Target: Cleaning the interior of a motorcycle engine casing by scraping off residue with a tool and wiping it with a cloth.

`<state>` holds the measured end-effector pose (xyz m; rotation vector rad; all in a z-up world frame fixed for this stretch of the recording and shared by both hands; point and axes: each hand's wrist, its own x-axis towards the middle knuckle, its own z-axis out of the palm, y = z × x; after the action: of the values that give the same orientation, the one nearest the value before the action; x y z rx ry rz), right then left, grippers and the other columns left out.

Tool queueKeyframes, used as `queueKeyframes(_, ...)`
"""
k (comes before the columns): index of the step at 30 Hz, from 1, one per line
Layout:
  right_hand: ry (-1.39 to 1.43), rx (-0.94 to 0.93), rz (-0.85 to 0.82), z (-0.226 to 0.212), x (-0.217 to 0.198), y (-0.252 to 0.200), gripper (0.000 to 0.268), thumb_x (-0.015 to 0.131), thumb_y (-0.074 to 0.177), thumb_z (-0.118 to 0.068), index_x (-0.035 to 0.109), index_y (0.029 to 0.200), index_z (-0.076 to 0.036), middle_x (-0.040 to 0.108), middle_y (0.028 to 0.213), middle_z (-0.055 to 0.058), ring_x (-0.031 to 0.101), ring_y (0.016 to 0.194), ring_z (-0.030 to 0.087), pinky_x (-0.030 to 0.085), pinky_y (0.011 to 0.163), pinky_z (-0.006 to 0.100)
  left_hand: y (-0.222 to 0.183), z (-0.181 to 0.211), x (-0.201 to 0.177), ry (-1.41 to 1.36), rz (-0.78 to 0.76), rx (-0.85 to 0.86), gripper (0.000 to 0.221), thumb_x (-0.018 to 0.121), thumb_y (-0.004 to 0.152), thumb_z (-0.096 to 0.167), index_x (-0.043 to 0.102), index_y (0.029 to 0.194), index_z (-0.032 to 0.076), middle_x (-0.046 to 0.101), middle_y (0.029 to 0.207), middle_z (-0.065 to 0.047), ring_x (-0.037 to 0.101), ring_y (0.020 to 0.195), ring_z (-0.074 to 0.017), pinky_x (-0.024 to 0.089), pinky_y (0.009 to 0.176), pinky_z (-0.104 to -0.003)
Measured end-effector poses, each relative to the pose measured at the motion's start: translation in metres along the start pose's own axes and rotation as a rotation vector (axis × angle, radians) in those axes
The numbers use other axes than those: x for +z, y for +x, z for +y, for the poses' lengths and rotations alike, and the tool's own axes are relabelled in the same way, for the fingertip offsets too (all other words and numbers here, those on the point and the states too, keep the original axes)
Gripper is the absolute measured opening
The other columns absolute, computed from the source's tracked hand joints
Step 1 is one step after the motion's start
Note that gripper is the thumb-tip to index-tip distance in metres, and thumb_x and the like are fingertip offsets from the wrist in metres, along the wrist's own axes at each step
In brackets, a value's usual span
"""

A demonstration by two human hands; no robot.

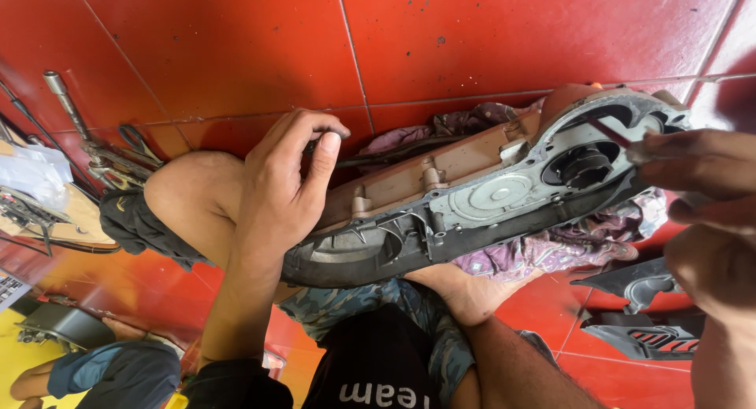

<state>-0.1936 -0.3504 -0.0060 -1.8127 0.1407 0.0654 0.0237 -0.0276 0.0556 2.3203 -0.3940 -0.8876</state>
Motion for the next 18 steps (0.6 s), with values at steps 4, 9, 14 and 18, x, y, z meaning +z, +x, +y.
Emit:
queueKeyframes(4, 0.035, -0.008, 0.029, -0.003, 0.008, 0.002, 0.041, 0.044, 0.082, 0.031, 0.042, 0.102, -0.005, 0.060, 0.123, 0.018, 0.062, 0.139, 0.046, 0.064, 0.127, 0.057, 0.000, 0.001, -0.001, 0.007, -0.004, -0.020, 0.009, 0.056, 0.103, 0.006, 0.062, 0.104, 0.000, 0.065, 0.094, -0.007, 0.058, 0.077, -0.0182, 0.044, 0.067, -0.029)
queueKeyframes(9, -0.005, -0.015, 0.010, 0.006, 0.000, -0.008, 0.044, 0.045, 0.093, 0.031, 0.045, 0.116, -0.006, 0.057, 0.130, 0.017, 0.060, 0.143, 0.045, 0.061, 0.134, 0.059, 0.000, 0.002, 0.000, 0.002, -0.008, -0.019, 0.010, 0.055, 0.103, 0.006, 0.062, 0.105, -0.001, 0.067, 0.098, -0.009, 0.063, 0.084, -0.0210, 0.048, 0.074, -0.030)
queueKeyframes(14, 0.037, -0.047, 0.026, 0.004, 0.005, -0.005, 0.047, 0.043, 0.077, 0.027, 0.042, 0.111, -0.005, 0.061, 0.123, 0.020, 0.061, 0.138, 0.048, 0.063, 0.127, 0.060, 0.001, 0.001, 0.000, 0.004, -0.018, -0.022, 0.010, 0.055, 0.103, 0.006, 0.062, 0.106, -0.001, 0.068, 0.100, -0.010, 0.065, 0.086, -0.0217, 0.049, 0.076, -0.031)
queueKeyframes(18, 0.024, -0.003, 0.034, 0.000, 0.007, -0.003, 0.041, 0.044, 0.094, 0.030, 0.042, 0.114, -0.006, 0.057, 0.128, 0.019, 0.061, 0.142, 0.047, 0.061, 0.131, 0.058, 0.001, 0.000, 0.001, 0.007, -0.016, -0.008, 0.010, 0.055, 0.103, 0.006, 0.062, 0.105, -0.002, 0.067, 0.100, -0.010, 0.063, 0.087, -0.0224, 0.049, 0.078, -0.032)
